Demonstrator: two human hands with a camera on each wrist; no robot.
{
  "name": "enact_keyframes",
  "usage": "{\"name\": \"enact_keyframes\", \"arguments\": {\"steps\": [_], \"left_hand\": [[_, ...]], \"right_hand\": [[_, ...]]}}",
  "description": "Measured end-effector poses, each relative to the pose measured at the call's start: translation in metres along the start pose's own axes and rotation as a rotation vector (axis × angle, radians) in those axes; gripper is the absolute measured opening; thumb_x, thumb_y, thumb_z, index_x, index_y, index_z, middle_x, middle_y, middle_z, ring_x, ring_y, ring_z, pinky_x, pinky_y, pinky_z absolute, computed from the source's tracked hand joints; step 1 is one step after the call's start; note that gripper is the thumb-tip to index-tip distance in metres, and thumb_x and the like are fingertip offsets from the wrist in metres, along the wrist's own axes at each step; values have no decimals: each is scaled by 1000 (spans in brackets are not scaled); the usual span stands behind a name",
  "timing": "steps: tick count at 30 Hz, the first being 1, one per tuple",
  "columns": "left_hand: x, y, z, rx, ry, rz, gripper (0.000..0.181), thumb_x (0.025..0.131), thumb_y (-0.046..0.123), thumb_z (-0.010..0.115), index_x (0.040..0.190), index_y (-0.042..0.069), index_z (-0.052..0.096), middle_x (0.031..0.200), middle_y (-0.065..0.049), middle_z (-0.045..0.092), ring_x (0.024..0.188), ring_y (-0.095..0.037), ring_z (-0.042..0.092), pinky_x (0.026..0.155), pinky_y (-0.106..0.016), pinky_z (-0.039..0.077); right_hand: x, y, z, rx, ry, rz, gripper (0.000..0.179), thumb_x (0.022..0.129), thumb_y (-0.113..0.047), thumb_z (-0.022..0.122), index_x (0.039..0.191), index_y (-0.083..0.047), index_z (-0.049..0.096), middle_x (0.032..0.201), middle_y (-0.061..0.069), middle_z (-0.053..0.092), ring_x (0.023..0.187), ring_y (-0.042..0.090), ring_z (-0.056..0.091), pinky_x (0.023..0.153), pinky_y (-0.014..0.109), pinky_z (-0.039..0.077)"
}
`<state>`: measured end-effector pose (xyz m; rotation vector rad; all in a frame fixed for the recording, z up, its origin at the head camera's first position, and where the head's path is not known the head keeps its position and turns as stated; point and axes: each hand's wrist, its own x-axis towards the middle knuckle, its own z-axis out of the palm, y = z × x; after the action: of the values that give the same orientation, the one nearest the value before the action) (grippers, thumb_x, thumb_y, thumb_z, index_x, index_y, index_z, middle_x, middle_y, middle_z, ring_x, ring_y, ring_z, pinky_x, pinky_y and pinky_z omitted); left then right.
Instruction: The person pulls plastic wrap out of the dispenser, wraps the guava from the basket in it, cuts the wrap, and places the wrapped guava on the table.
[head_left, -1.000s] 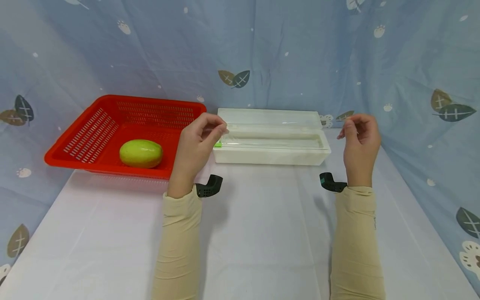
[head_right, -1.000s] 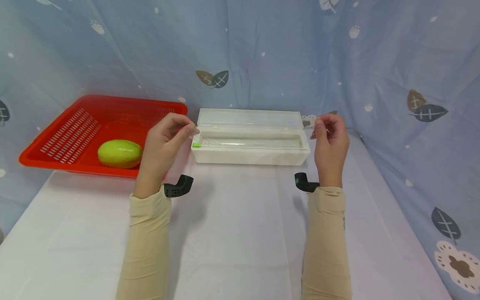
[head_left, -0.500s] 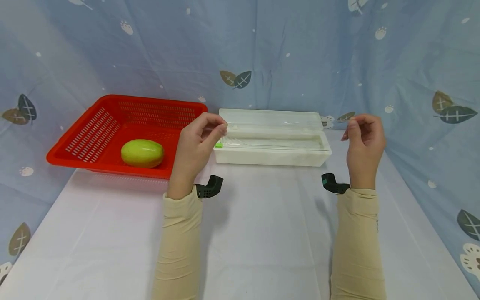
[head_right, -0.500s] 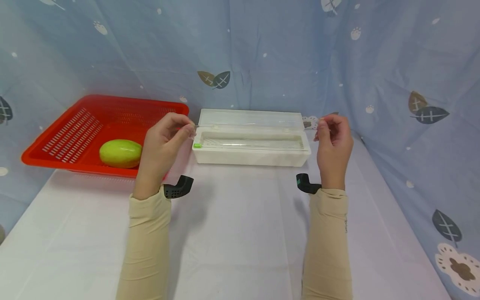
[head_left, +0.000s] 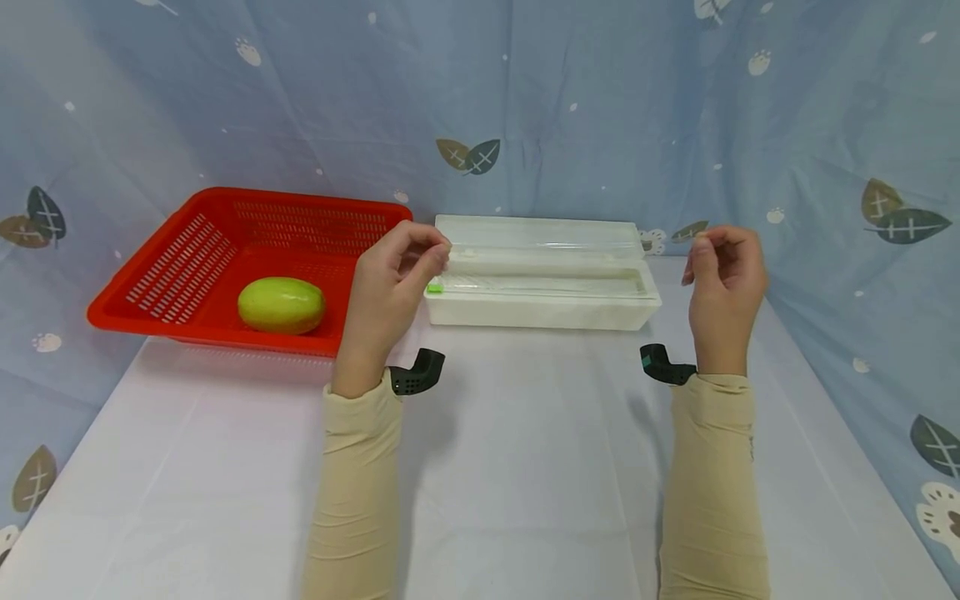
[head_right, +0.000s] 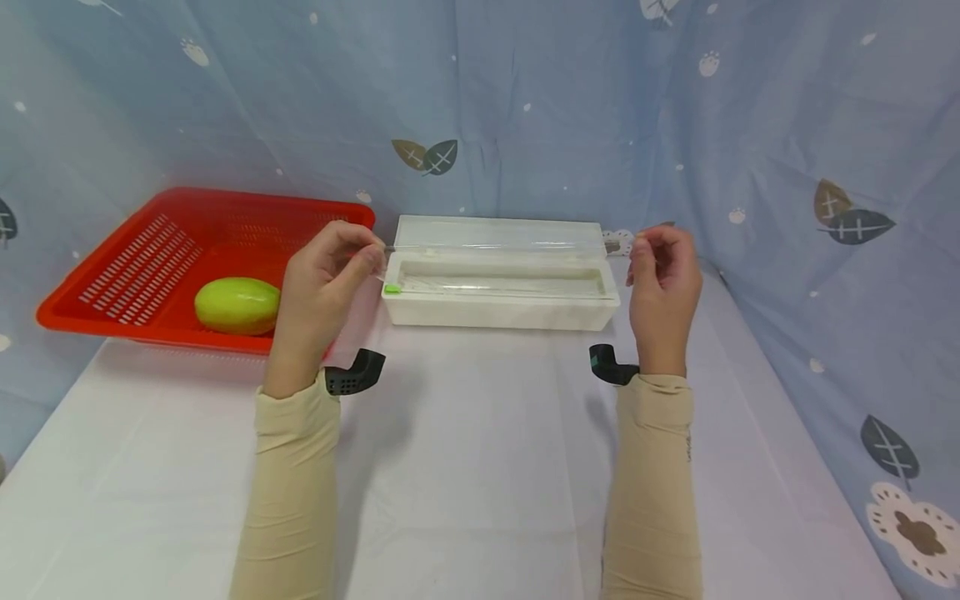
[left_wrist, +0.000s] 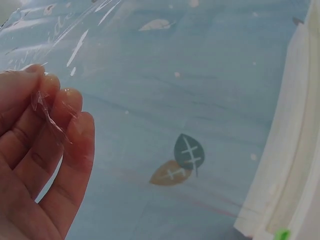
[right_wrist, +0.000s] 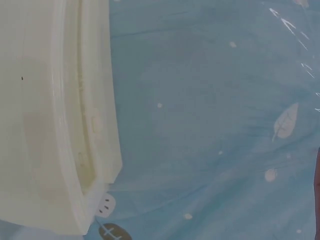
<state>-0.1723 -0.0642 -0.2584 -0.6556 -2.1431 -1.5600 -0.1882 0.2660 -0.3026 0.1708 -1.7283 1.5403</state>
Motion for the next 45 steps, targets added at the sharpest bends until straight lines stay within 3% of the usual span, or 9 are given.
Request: {"name": "enact_keyframes", "arguments": {"steps": [8, 20, 26, 34, 38, 45], "left_hand": [[2, 1, 1, -33, 22, 16, 11, 85, 4, 59, 94, -3, 58, 85, -8, 57, 76, -14, 55, 73, -28, 48], [2, 7, 0, -24, 39, 62, 11, 85, 5, 59, 92, -4, 57, 82, -8, 57, 76, -12, 55, 73, -28, 47], [2, 11, -1, -8, 50, 59, 12, 85, 6, 59, 92, -4, 57, 83, -8, 58, 76, -11, 55, 73, -26, 47], [1, 12, -1, 2, 49, 52, 12, 85, 5, 58, 92, -4, 57, 85, -9, 58, 76, -13, 55, 74, -26, 46], [2, 7, -1, -10, 57, 77, 11, 85, 4, 59, 92, -4, 57, 84, -9, 58, 75, -12, 55, 74, -30, 47], [5, -17, 1, -21, 79, 130, 12, 85, 14, 60, 92, 4, 60, 84, 1, 58, 75, -9, 55, 71, -28, 47]], "right_hand": [[1, 0, 0, -39, -14, -34, 12, 87, -10, 56, 94, -1, 56, 76, 11, 49, 60, 18, 41, 52, 22, 35], [0, -3, -1, 116, -17, 82, 16, 85, -11, 58, 95, 1, 56, 77, 13, 47, 63, 19, 40, 51, 23, 35], [1, -2, 0, 195, -26, 90, 16, 84, -8, 59, 94, 5, 55, 73, 13, 46, 57, 18, 38, 45, 22, 32], [1, 0, 0, 160, -43, 56, 12, 86, -6, 56, 94, 3, 55, 69, 12, 45, 52, 18, 39, 43, 22, 33], [1, -2, -2, 165, -28, 13, 13, 87, -6, 56, 94, 4, 55, 73, 13, 47, 56, 19, 40, 46, 22, 36], [3, -9, -3, 250, 30, -16, 14, 83, 0, 60, 92, 9, 55, 78, 16, 50, 62, 21, 46, 60, 27, 42]]}}
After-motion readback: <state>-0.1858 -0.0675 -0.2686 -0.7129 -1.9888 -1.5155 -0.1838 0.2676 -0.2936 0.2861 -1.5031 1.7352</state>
